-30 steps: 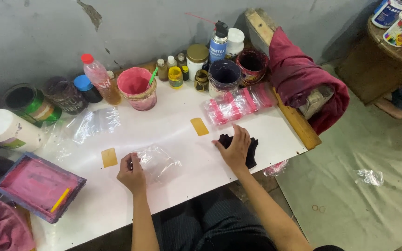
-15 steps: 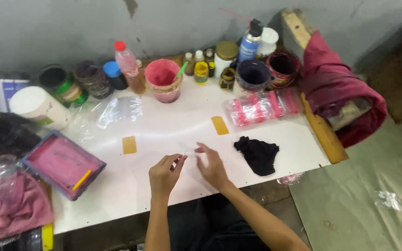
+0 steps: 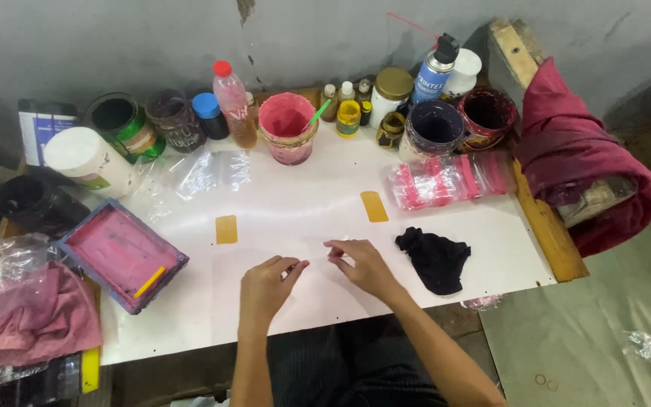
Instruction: Mixing ink in a container and then performing screen printing on small plastic sheets at a workbench.
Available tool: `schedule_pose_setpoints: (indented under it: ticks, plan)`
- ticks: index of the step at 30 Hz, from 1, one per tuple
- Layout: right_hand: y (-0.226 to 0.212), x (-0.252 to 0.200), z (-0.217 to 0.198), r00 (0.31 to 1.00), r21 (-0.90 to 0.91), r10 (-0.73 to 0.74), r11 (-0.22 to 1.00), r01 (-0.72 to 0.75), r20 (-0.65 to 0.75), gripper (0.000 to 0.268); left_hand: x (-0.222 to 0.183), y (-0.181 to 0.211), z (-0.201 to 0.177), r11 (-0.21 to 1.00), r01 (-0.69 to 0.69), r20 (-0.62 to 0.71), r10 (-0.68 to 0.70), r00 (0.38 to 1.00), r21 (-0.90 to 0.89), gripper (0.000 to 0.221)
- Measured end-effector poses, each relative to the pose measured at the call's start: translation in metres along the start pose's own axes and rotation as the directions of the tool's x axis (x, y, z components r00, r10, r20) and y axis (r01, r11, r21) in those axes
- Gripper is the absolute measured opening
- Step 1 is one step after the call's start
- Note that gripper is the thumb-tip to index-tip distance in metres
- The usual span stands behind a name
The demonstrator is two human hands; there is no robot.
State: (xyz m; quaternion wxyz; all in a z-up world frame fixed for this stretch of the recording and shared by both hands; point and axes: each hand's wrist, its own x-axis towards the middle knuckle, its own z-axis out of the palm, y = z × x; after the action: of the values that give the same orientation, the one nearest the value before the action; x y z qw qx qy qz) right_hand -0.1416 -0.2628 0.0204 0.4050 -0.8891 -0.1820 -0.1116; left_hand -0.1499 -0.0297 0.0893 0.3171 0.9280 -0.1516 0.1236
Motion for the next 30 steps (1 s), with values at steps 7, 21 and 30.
schedule_pose_setpoints:
  ticks: [7, 21, 30]
  plan:
    - [0.031, 0.005, -0.041, 0.950, 0.135, 0.305, 0.941, -0.310, 0.059, 0.015, 0.003, -0.011, -0.031, 0.981, 0.186, 0.131, -0.178, 0.975, -0.051, 0.013]
    - [0.051, 0.030, -0.052, 0.740, 0.462, 0.671, 0.670, -0.581, -0.044, 0.019, 0.022, -0.053, -0.022, 0.810, 0.495, 0.162, -0.468, 0.869, -0.314, 0.022]
    - [0.085, 0.038, -0.030, 0.667, 0.373, 0.733, 0.661, -0.652, -0.134, 0.032, 0.056, -0.038, -0.018, 0.655, 0.675, 0.332, -0.589, 0.737, -0.339, 0.087]
